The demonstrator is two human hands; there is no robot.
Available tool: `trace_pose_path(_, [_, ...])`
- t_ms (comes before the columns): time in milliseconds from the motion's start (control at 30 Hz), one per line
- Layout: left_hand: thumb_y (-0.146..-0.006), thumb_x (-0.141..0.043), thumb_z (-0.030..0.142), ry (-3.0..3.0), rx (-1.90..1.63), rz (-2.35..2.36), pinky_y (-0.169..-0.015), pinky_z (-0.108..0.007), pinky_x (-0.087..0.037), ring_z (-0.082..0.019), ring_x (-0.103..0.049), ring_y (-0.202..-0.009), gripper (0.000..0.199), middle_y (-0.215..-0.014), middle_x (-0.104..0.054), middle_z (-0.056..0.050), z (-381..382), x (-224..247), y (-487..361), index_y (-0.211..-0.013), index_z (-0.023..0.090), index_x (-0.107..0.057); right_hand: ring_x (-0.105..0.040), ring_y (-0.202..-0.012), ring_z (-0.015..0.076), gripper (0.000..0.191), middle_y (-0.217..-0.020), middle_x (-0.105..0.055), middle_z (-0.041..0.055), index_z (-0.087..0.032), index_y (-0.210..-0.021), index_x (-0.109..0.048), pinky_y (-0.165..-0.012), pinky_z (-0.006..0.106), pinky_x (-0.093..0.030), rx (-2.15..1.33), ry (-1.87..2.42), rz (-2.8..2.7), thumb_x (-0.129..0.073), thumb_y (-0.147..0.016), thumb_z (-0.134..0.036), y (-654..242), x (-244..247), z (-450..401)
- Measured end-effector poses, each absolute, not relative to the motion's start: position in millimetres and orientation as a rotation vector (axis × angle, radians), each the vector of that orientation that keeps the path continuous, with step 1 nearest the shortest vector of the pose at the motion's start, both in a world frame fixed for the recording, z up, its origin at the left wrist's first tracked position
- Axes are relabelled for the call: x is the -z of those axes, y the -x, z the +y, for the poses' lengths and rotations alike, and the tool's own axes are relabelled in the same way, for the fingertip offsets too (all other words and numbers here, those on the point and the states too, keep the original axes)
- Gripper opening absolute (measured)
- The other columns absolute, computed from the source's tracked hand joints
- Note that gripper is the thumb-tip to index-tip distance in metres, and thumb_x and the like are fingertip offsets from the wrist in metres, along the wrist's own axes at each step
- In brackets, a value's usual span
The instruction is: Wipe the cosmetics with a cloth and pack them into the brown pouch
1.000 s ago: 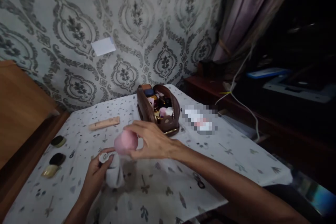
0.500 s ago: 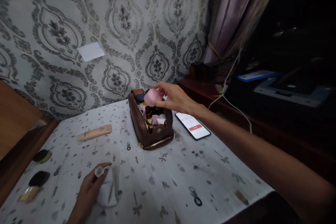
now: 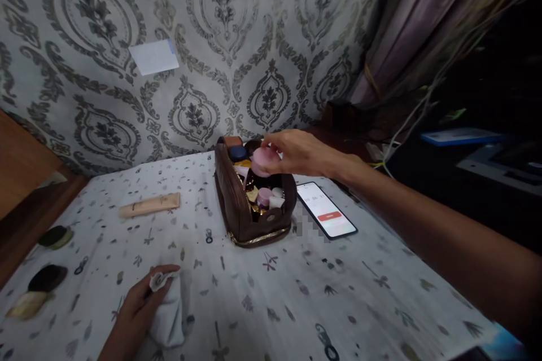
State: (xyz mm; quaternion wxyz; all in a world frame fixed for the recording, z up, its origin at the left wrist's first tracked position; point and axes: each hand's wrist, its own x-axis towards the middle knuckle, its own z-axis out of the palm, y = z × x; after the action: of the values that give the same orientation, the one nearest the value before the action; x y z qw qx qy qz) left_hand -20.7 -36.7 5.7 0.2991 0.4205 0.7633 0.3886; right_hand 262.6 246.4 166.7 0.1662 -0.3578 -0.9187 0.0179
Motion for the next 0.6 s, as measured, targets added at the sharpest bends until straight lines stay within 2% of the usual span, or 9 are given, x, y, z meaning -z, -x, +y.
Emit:
trace_pose_path(133, [-0.069, -0.066, 0.069, -1.148, -1.01, 2.018, -0.083, -0.033, -0.054, -0.028, -0.068, -0.092, 0.059, -0.098, -0.076, -0.007, -39, -1, 26, -0.098, 0.02, -0.079, -0.06, -0.071, 0.0195, 0.033, -0.08, -0.068, 0.0032, -0.021, -0.094, -0.072, -0.059, 0.027, -0.03, -0.056, 0.994, -2.665, -0.075, -0.069, -0.043, -253, -159, 251])
trace_pose_path(300, [-0.076, -0.06, 0.068, -1.183, -0.981, 2.018, -0.092, -0.033, -0.053, -0.029, -0.067, -0.104, 0.057, -0.107, -0.076, -0.007, -42, 6, 31, -0.103, 0.021, -0.078, -0.057, -0.068, 0.0164, 0.035, -0.077, -0.067, 0.0006, -0.022, -0.097, -0.071, -0.058, 0.026, -0.029, -0.088, 0.976, -2.746, -0.075, -0.069, -0.043, -240, -157, 253])
trace_pose_path(500, [-0.075, -0.063, 0.066, -1.2, -0.98, 2.014, -0.094, -0.034, -0.055, -0.03, -0.07, -0.103, 0.055, -0.106, -0.077, -0.008, -39, 3, 30, -0.101, 0.02, -0.078, -0.062, -0.083, 0.0206, 0.03, -0.092, -0.07, 0.0065, -0.018, -0.099, -0.068, -0.062, 0.026, -0.032, 0.008, 1.033, -2.964, -0.07, -0.076, -0.038, -234, -152, 247])
trace_pose_path(600, [-0.074, -0.065, 0.066, -1.215, -1.007, 2.013, -0.092, -0.035, -0.057, -0.029, -0.071, -0.098, 0.055, -0.103, -0.077, -0.009, -38, 0, 29, -0.099, 0.019, -0.079, -0.063, -0.09, 0.024, 0.033, -0.097, -0.07, 0.0097, -0.018, -0.107, -0.067, -0.066, 0.027, -0.033, 0.105, 1.04, -2.982, -0.067, -0.08, -0.036, -233, -149, 243])
